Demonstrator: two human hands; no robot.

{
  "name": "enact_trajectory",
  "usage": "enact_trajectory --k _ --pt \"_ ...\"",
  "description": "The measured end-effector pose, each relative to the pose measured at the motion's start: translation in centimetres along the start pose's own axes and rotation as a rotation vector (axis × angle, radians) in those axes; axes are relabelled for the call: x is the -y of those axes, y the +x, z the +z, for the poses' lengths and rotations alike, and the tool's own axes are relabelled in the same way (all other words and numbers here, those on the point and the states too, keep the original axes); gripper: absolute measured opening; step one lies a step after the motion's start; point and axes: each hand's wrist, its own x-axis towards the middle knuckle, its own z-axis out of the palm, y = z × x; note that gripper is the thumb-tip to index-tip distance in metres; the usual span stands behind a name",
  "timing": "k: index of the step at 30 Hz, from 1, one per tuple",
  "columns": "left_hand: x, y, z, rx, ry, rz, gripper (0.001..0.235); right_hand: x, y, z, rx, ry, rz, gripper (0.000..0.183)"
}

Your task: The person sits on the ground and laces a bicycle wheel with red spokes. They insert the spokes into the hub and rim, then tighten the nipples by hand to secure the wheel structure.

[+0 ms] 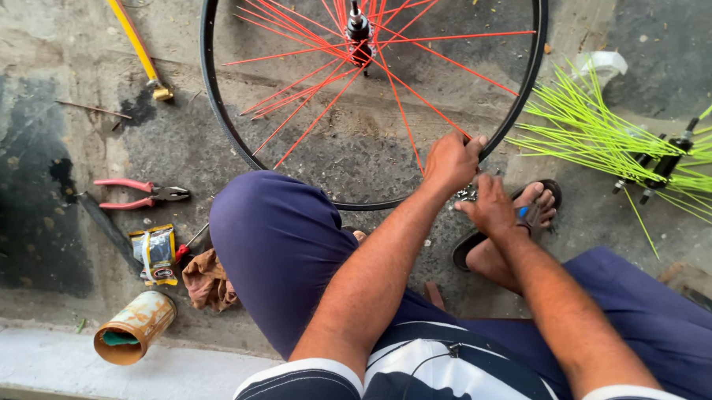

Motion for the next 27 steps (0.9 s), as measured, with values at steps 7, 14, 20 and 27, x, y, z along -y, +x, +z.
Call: enact_trajectory --k 7,14,20,27 --pt "-0.7 -0.9 -1.2 0.087 -0.154 -0.061 0.032 0.4 1.1 2.3 -0.065 0.056 0.090 0.039" --pt "-1.1 -1.0 -1.0 0.054 -0.178 -0.082 0.033 3.6 -0.4 2.1 -0.067 -0.205 0.166 0.107" --pt "-0.7 -0.9 -1.2 0.070 -0.187 -0.076 0.031 3.9 2.6 4.6 0.124 -0.296 0.016 0.088" --pt "0.5 -1.1 -0.3 0.043 -0.219 -0.105 0.031 -0.6 3.1 6.1 0.363 -0.108 -0.269 0.044"
